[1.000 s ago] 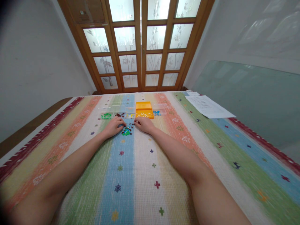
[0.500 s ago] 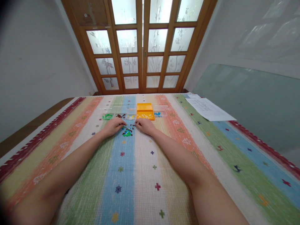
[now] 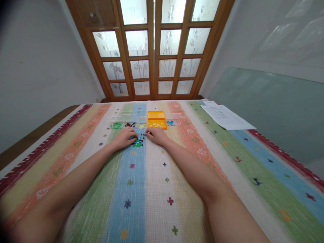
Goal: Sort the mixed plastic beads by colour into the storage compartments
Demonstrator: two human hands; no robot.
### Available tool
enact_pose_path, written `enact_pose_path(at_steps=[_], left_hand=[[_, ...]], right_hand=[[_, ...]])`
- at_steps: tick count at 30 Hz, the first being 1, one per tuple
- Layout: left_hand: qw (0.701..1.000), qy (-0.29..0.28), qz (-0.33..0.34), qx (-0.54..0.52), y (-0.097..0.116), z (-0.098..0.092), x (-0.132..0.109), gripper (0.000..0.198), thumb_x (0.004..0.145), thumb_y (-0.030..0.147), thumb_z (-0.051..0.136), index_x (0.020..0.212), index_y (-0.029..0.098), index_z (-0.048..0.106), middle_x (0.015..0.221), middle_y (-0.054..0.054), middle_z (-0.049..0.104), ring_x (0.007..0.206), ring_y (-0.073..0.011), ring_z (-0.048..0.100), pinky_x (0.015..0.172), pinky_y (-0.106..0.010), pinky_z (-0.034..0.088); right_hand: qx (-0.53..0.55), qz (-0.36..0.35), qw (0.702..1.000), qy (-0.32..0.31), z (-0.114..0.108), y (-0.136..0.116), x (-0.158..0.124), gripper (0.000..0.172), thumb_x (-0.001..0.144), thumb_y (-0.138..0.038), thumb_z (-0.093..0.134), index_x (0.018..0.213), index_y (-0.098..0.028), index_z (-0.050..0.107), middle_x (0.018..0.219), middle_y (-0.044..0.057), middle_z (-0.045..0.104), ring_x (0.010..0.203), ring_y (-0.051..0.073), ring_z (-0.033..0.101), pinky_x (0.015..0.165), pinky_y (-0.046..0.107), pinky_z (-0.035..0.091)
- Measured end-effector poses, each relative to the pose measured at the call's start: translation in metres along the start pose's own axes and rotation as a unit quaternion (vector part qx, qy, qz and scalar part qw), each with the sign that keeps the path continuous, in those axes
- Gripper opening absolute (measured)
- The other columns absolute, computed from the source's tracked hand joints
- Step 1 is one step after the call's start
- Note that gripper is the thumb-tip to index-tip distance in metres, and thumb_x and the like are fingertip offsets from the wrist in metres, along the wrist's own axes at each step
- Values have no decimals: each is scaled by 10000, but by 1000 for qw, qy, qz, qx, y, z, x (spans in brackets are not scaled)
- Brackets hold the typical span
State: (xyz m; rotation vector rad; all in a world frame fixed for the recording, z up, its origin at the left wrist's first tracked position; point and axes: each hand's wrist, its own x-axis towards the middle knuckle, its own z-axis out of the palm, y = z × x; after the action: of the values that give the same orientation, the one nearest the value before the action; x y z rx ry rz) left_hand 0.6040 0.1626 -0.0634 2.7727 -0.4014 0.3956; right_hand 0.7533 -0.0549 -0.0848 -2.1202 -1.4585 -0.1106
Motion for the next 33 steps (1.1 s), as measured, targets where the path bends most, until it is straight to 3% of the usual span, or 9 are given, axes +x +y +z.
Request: enact_pose_path(at_steps=[6, 10, 18, 21, 27, 33], left_hand=[[1000, 17, -11, 1, 1, -4, 0, 122, 921, 238, 647, 926, 225, 769, 958, -62, 681, 978, -248, 572, 920, -394, 433], [1000, -6, 8, -6, 0, -4, -1, 160, 922, 249, 661, 1017, 250, 789, 999, -61, 681, 1003, -246, 581, 940, -394, 435], [999, 16, -8, -27, -3, -1, 1, 125, 917, 238, 646, 914, 230, 771, 959, -60, 696, 978, -246, 590, 931, -387, 440], [996, 52, -42, -58, -8, -1, 1, 122, 914, 231, 622, 926, 221, 744, 963, -54, 718, 964, -242, 607, 912, -377, 450], [962, 149, -182, -140, -33, 1, -3, 144, 899, 246, 583, 979, 205, 695, 873, -23, 716, 781, -193, 627, 754, -318, 470], [917, 239, -232, -218, -59, 6, -5, 130, 850, 290, 612, 922, 200, 673, 822, -16, 686, 747, -176, 616, 726, -297, 496]], right_hand=[[8, -1, 1000, 0, 0, 0, 0, 157, 1001, -265, 607, 997, -209, 754, 940, 45, 749, 827, 177, 635, 723, 262, 387], [7, 6, 1000, 0, 1, 0, 0, 160, 995, -267, 611, 988, -209, 761, 923, 45, 746, 815, 176, 629, 714, 263, 381], [4, 3, 1000, -2, 1, 1, 0, 156, 1002, -277, 612, 990, -210, 753, 948, 43, 752, 832, 177, 640, 723, 262, 389], [5, -2, 1000, 0, 1, 1, -1, 158, 1008, -273, 605, 1003, -215, 752, 968, 42, 757, 848, 179, 648, 731, 263, 391], [3, -3, 1000, -4, 0, 1, -1, 159, 1011, -286, 605, 1023, -224, 751, 990, 46, 755, 875, 186, 651, 755, 269, 402], [1, -2, 1000, -7, 1, 2, -1, 163, 1016, -302, 602, 1008, -223, 745, 982, 44, 749, 879, 184, 649, 755, 263, 405]])
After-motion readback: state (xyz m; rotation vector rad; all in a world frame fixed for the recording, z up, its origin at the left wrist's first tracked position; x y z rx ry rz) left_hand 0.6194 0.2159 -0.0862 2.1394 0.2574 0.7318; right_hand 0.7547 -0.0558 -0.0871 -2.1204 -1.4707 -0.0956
